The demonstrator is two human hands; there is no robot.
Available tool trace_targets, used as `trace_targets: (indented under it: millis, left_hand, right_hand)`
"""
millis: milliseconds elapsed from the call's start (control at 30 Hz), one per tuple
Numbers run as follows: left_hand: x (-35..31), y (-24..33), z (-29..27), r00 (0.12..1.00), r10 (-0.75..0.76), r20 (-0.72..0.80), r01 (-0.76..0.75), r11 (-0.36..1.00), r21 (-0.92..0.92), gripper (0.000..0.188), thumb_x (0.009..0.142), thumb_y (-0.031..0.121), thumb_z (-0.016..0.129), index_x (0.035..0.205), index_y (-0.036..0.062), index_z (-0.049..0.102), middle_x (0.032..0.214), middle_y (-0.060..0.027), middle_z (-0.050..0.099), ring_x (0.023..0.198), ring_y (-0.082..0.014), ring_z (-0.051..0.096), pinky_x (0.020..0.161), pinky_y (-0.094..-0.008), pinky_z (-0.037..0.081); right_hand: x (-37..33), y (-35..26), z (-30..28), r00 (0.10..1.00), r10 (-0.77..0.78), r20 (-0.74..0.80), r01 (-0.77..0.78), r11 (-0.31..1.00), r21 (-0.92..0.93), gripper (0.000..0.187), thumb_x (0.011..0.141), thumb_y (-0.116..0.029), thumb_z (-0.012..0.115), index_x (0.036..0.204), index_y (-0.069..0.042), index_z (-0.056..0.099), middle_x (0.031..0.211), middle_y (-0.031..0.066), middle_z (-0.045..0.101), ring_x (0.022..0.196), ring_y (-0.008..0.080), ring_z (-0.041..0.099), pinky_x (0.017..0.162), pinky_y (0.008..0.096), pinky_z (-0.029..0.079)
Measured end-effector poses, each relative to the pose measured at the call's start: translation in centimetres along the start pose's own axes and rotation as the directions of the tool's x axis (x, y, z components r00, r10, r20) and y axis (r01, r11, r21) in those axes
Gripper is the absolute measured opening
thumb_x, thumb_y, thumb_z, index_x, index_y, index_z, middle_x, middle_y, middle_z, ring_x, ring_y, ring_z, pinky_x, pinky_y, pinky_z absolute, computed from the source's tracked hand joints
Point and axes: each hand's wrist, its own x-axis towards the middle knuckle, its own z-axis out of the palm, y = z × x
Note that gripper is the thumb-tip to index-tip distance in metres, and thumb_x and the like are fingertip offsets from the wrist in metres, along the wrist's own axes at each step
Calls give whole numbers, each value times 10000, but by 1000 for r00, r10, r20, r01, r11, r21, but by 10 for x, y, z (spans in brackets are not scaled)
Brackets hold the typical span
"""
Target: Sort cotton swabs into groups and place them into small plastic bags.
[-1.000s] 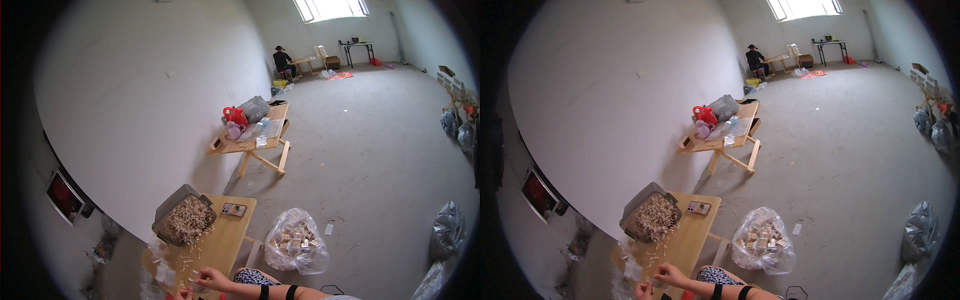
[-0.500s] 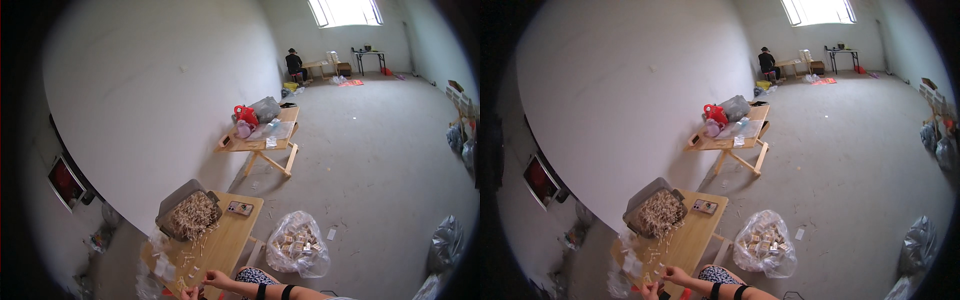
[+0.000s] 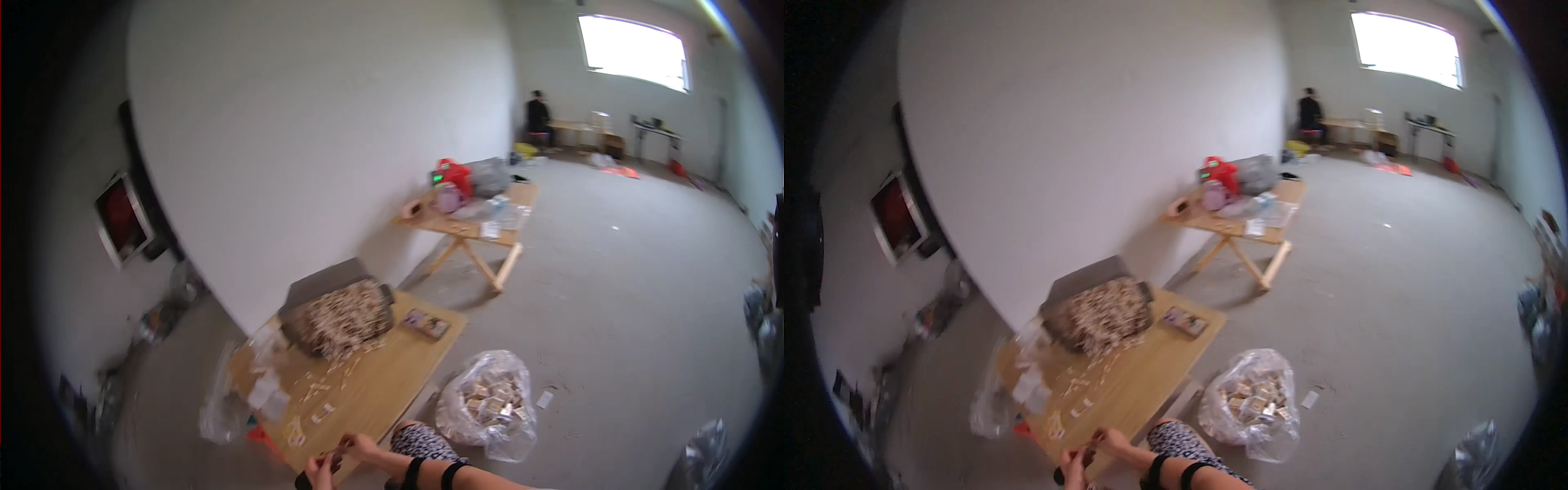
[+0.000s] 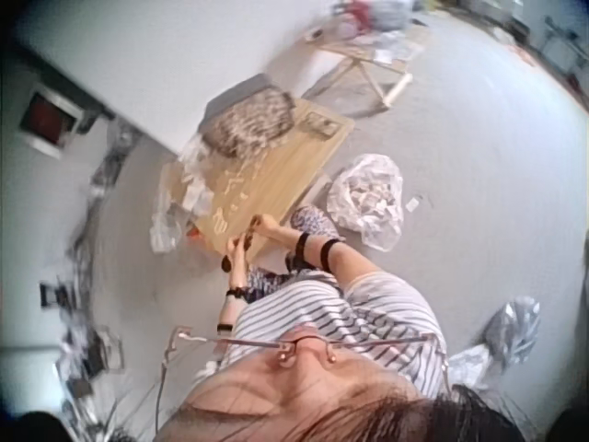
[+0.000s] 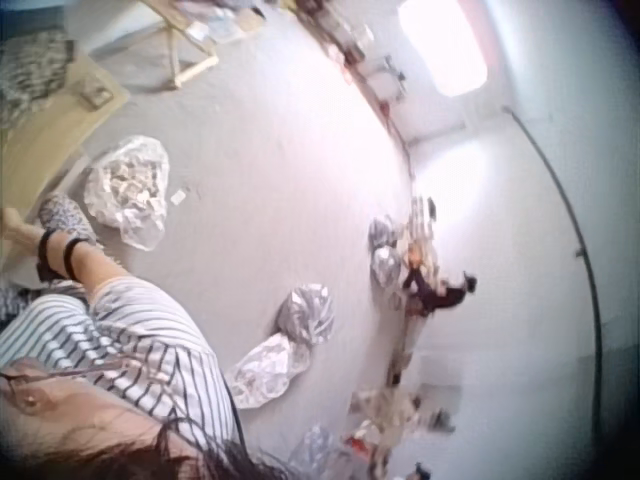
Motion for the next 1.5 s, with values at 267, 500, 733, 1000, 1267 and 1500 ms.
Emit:
trace_targets:
  millis: [267, 500, 733, 1000, 1267, 1500]
  left_hand:
    - [25, -31, 6, 991, -120, -56, 113, 987, -114, 196, 902, 103, 709, 913, 1, 542, 874, -148, 695, 795, -252, 732, 663, -334, 604]
    - [27, -36, 6, 972, -214, 93, 227, 962, -155, 224, 884, 176, 755, 917, 51, 571, 872, -72, 698, 807, -190, 721, 671, -288, 563]
    - [28, -24, 4, 973, -215, 88, 227, 959, -172, 266, 888, 248, 758, 949, 53, 587, 905, -57, 709, 840, -188, 724, 699, -283, 531]
    - [-6, 10, 14, 972, 75, 223, -53, 993, -106, 493, 856, 252, 795, 1240, 2, 612, 1024, -40, 705, 847, -75, 646, 704, -217, 492]
    - [-52, 83, 16, 945, 133, 299, -128, 991, -38, 279, 859, 168, 787, 1080, 14, 716, 950, -16, 730, 865, -82, 655, 792, -254, 521]
    - [-89, 145, 14, 859, 385, 338, -448, 885, 129, 284, 819, 100, 790, 1088, 42, 718, 922, -77, 746, 831, -123, 693, 743, -266, 534]
  right_hand:
    - [1, 20, 0, 992, 126, 16, -126, 992, -28, 252, 819, -259, 781, 973, -71, 713, 781, 71, 681, 720, 158, 627, 643, 308, 502]
    - [-1, 47, -10, 975, 196, 106, -210, 968, 138, 177, 837, -129, 782, 927, -35, 662, 746, 19, 627, 696, 103, 564, 620, 259, 457]
    - [1, 21, -12, 999, 22, 31, -21, 999, -43, 210, 836, -191, 788, 882, -38, 653, 754, 21, 608, 715, 107, 564, 638, 260, 463]
    - [-14, -6, -37, 993, 16, 113, -46, 963, 265, 192, 858, -196, 773, 833, -37, 667, 777, 1, 600, 748, 94, 565, 658, 247, 450]
    - [-72, -114, -84, 983, -74, 167, -21, 864, 504, 130, 928, -147, 703, 925, -25, 660, 925, -2, 626, 877, 95, 583, 790, 253, 466]
    - [-108, -182, -119, 830, -524, 190, 537, 844, -18, 181, 883, -115, 718, 1049, -61, 671, 1015, 10, 617, 1051, 174, 560, 909, 327, 452]
